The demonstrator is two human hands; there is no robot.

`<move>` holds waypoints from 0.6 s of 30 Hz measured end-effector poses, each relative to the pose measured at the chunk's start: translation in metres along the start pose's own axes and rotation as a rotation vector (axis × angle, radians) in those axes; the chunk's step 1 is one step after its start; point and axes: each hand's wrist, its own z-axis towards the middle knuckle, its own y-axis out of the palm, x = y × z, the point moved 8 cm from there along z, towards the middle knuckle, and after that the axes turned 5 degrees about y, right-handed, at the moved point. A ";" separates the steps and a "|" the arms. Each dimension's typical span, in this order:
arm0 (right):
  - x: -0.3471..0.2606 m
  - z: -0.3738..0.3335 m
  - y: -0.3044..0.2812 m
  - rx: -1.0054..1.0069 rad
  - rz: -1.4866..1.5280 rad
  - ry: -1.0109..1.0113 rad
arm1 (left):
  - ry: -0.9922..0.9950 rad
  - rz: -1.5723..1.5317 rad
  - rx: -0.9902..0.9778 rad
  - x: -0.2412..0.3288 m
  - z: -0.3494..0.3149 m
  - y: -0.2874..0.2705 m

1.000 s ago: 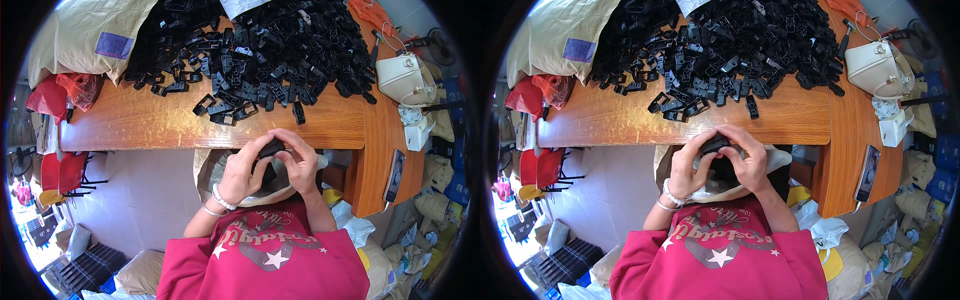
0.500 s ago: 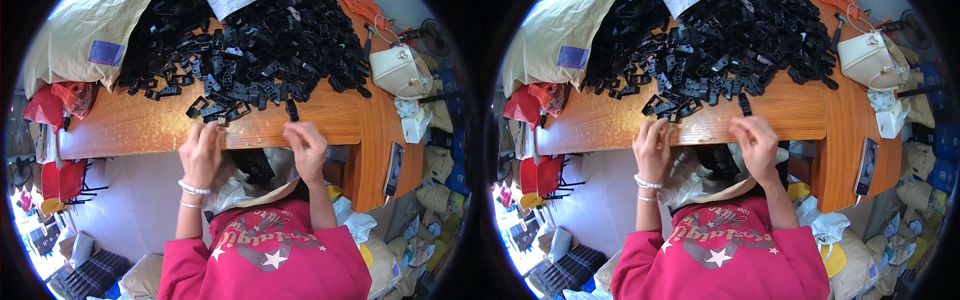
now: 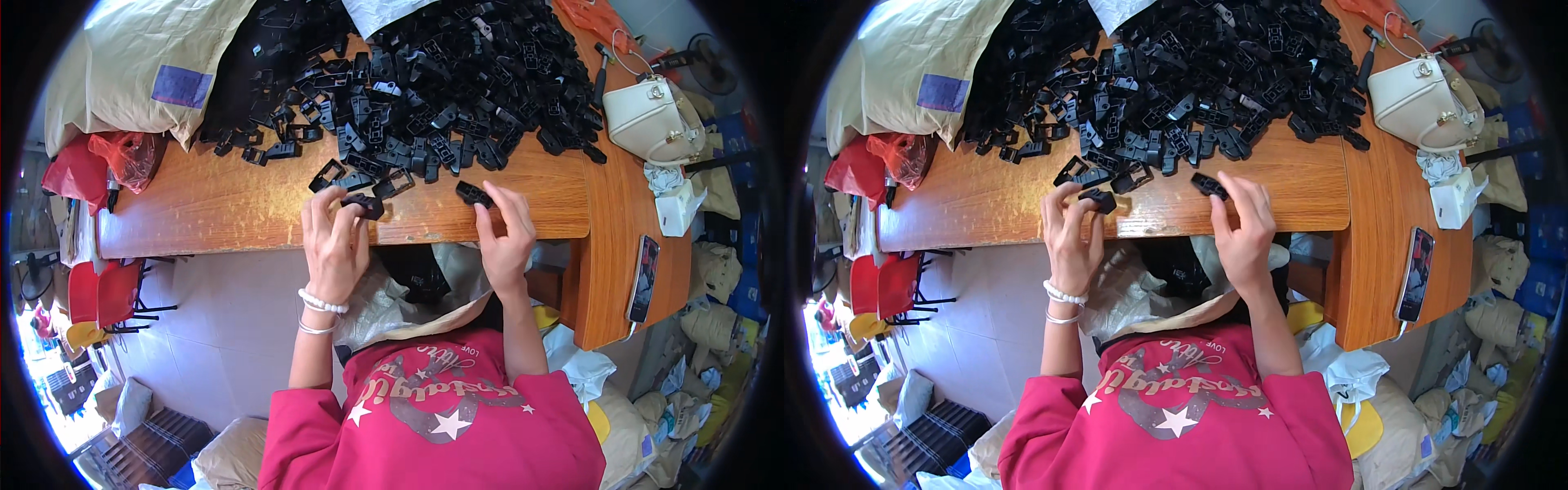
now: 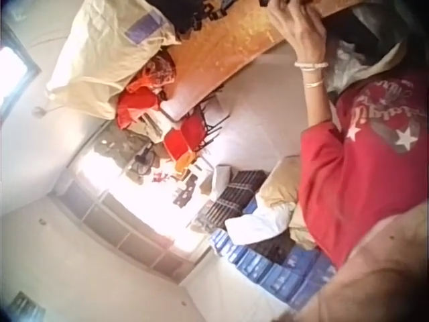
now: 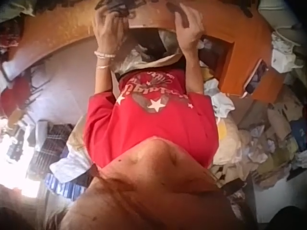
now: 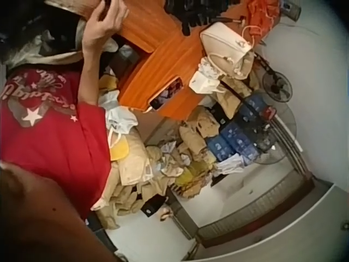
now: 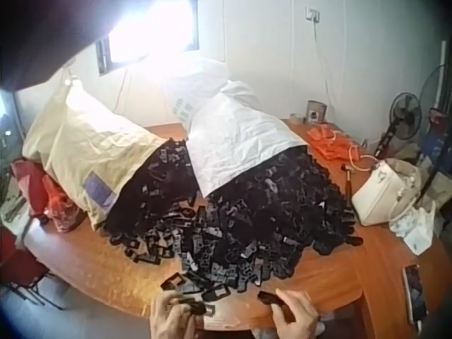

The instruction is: Picking up black plastic components from a desk and placing them into a paper bag.

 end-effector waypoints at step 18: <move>-0.058 -0.010 0.009 -0.305 0.412 -0.205 | -0.615 -1.094 -0.277 0.029 -0.021 0.027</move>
